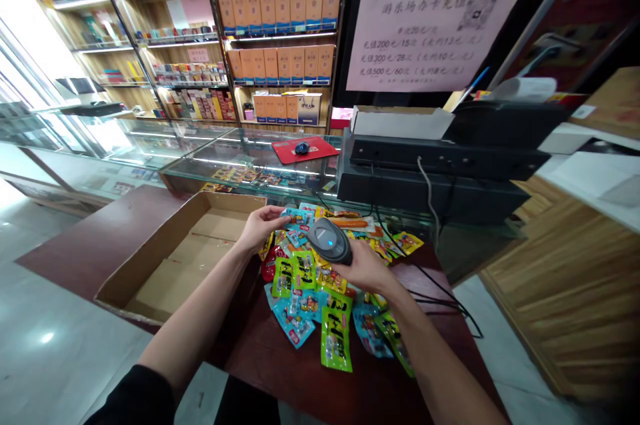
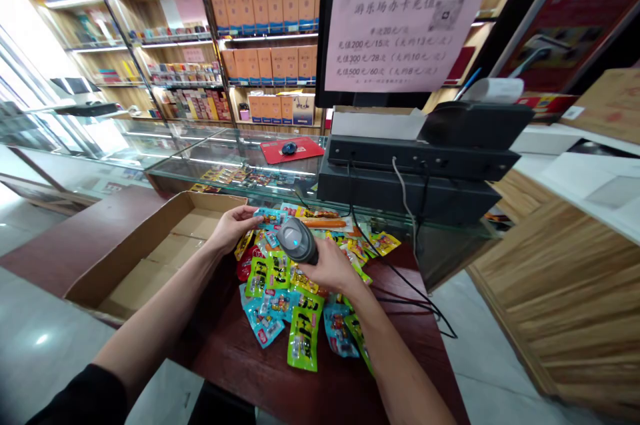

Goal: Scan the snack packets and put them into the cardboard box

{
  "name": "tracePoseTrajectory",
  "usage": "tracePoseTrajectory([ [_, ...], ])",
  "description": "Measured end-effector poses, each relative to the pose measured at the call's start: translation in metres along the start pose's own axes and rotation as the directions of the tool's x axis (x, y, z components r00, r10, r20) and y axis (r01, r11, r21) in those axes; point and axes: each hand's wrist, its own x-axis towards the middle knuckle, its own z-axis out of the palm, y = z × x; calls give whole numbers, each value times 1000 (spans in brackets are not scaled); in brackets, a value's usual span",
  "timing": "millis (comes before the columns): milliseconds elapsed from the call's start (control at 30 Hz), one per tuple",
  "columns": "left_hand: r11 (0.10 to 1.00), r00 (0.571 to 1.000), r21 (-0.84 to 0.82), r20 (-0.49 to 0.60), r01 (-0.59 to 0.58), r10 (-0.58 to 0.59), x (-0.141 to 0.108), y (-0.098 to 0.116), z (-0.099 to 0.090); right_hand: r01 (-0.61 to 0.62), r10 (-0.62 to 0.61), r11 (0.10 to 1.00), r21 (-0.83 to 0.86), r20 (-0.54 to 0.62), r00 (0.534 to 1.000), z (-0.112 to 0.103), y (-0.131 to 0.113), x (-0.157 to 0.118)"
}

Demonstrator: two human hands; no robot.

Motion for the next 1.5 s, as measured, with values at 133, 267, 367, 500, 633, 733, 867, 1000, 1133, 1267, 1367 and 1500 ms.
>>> tracePoseTrajectory([
  [133, 999, 1000, 31, -13, -10, 10, 2, -3, -4, -6, 6, 1000, -10, 0, 1000, 0, 1, 0],
  [267, 998, 1000, 63, -17, -5, 6, 3, -5, -4, -4, 4, 1000, -14, -14, 1000, 0, 0, -1],
  [367, 1000, 1000, 24, -9, -5, 5, 2, -4, -2, 13, -13, 1000, -2, -23, 1000, -1, -2, -1],
  [500, 998, 999, 49, -34, -31, 33, -3, 8, -6, 60, -59, 998, 34, -32, 998, -2, -6, -3],
  [633, 982, 993, 170, -77, -80, 94, -21, 39, -36, 95, -95, 995, 36, -6, 995, -1, -10, -3],
  [733, 963, 973, 246, -170, -112, 157, -45, 62, -74, 127, -128, 990, 68, 10, 992, 0, -11, -3],
  [867, 951, 927, 292, -318, -104, 199, -77, 78, -119, 141, -143, 988, 68, 24, 989, 0, -11, -2],
  [1000, 949, 903, 299, -373, -100, 213, -93, 81, -134, 138, -138, 989, 42, -4, 990, -3, -7, -3],
  [1133, 943, 921, 315, -327, -104, 210, -88, 74, -118, 136, -135, 989, 55, -30, 990, -7, -5, -3],
  [1267, 937, 965, 330, -187, -114, 183, -66, 53, -80, 117, -115, 991, 62, -35, 993, -16, -2, -4],
  [1367, 936, 989, 339, -77, -91, 124, -41, 33, -43, 111, -107, 991, 71, -52, 993, -28, 0, -7],
  [1500, 930, 996, 359, 67, -85, 65, -3, 6, 2, 75, -66, 994, 81, -108, 992, -44, 2, -13],
])
